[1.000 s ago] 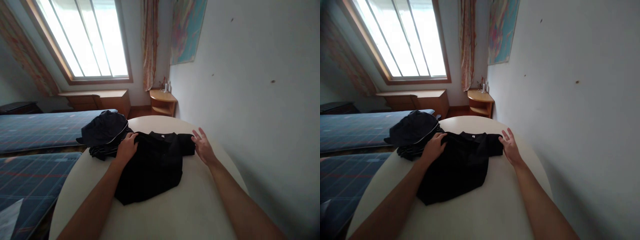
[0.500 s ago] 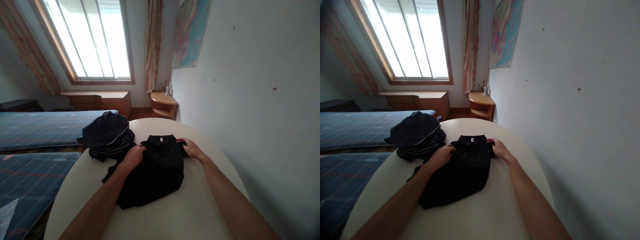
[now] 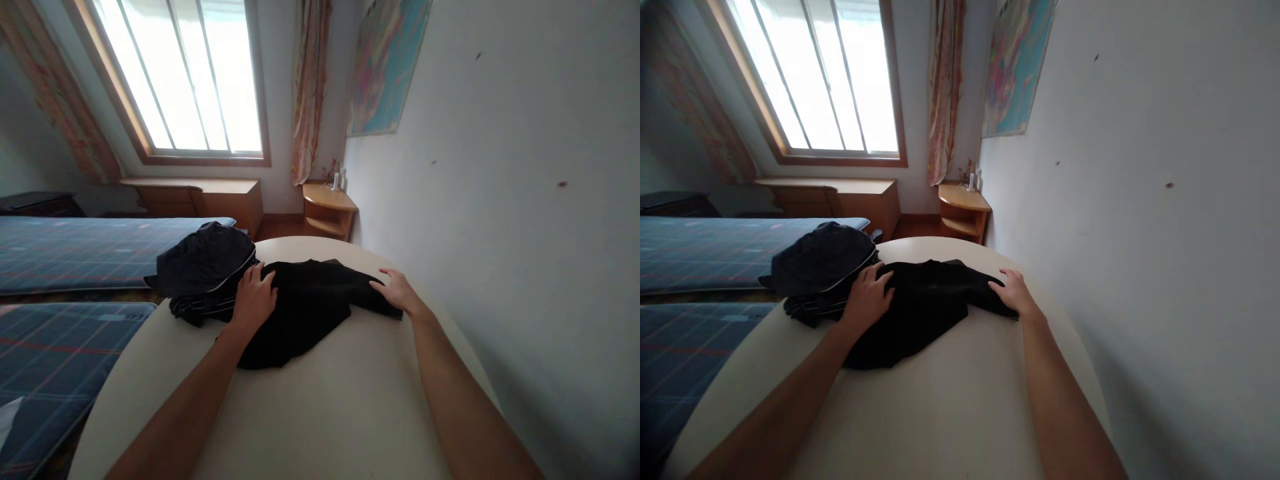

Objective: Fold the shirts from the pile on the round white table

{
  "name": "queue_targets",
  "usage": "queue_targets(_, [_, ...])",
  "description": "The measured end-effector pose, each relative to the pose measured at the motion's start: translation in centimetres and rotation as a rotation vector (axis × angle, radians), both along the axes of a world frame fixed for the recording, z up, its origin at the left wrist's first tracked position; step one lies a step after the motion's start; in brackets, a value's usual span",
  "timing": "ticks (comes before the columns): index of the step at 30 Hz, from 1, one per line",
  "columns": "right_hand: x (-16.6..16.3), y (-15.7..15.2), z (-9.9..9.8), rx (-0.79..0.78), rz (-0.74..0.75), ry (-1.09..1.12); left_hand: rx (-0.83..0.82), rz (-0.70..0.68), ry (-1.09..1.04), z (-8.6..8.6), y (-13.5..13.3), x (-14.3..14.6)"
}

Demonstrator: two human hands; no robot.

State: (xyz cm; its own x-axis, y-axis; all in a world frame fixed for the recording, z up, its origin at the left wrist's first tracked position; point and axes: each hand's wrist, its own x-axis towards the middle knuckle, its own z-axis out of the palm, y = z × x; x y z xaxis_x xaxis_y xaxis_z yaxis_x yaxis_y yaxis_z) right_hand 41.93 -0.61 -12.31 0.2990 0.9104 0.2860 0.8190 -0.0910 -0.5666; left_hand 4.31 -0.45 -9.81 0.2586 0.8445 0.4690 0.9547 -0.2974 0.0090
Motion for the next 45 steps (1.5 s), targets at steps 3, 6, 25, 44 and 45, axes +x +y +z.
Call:
queue_targets(3, [-1.0, -0.4, 0.4, -0.191, 0.088, -0.044, -0.092, 0.008, 0.027, 0.0, -0.2, 0.3])
queue_targets(6, [-2.2, -0.9, 1.8, -0.328, 0.209, 0.036, -0.270, -0.037, 0.087, 0.0, 0.1, 0.1])
queue_targets(25, [-2.9, -0.1, 1.3, -0.138, -0.077, 0.090, -0.608, -0.418, 0.003, 1.9, -3.2, 1.9])
queue_targets(44, [-12.1, -6.5, 7.8, -0.146, 0.565, -0.009, -0.464, -0.221, -1.352, 2.8, -0.9, 2.1])
queue_targets(45, [-12.7, -6.8, 7.7, -0.132, 0.617, -0.048, -0.455, -0.216, -1.359, 2.7, -0.8, 2.1])
